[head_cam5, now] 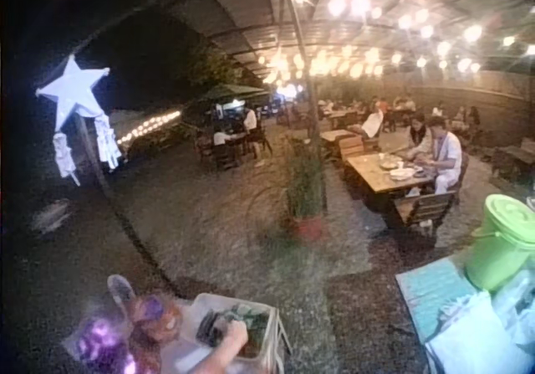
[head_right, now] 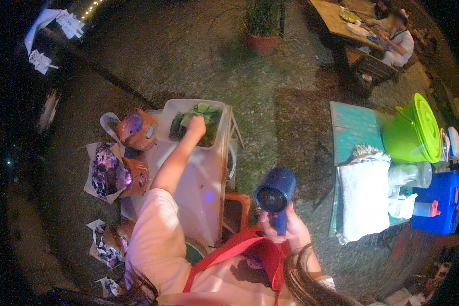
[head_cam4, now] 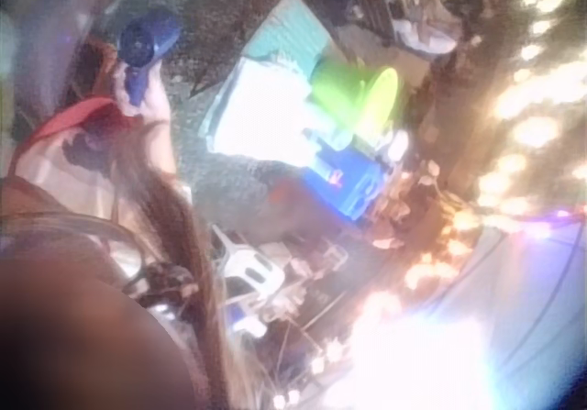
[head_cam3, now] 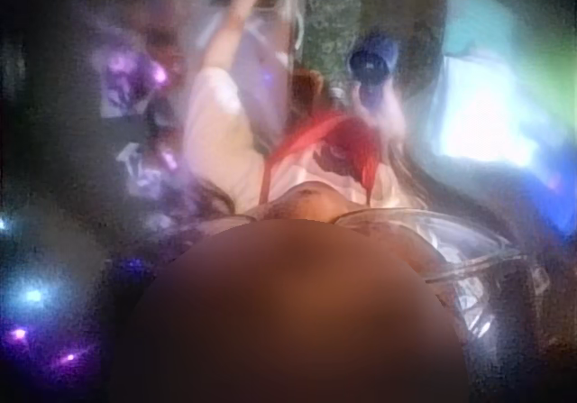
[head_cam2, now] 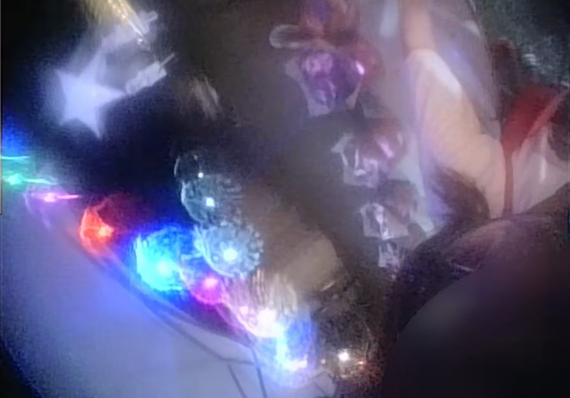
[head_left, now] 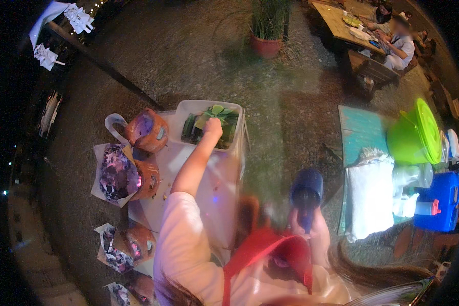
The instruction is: The person prepares food at an outdoor stall at night. They use tongs to handle foil-wrapped items, place a green leaf on top, and add a yellow substance from a container using a spoon.
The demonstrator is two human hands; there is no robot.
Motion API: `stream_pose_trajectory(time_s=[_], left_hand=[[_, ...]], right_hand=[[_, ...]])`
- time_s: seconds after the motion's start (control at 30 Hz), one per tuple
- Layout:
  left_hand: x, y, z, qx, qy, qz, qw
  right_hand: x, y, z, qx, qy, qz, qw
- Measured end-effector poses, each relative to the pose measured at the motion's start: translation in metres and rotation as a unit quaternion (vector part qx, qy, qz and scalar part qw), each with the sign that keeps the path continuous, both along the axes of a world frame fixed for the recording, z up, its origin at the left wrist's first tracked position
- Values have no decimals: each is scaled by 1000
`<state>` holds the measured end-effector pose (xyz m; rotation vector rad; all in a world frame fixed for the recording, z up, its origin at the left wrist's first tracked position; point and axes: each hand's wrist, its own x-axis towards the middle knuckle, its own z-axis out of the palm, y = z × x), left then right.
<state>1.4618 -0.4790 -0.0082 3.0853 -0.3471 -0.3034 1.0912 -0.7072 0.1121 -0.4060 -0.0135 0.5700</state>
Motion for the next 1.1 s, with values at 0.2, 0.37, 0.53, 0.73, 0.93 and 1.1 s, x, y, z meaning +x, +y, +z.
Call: stream_pose_trajectory(time_s=[0.2, 0.37, 0.53, 0.73, 0.93, 1.1], left_hand=[[34, 34, 44, -83, -81, -62, 991], [41, 75, 72, -280, -133, -54, 949], [42, 96, 89, -340, -173, -12, 924], [-2, 121, 140, -589, -57, 26, 806], [-140, 134, 210, -675, -65, 72, 731], [-295, 151, 237, -736, -88, 145, 655]], right_hand=[[-19, -4, -12, 49, -30, -14, 998], [-28, -4, -12, 59, 2, -40, 997], [-33, -3, -6, 64, -5, -44, 997], [-41, -6, -1, 98, 41, -32, 994], [-56, -8, 5, 58, 20, 18, 998], [-95, 0, 2, 102, -31, 138, 985]])
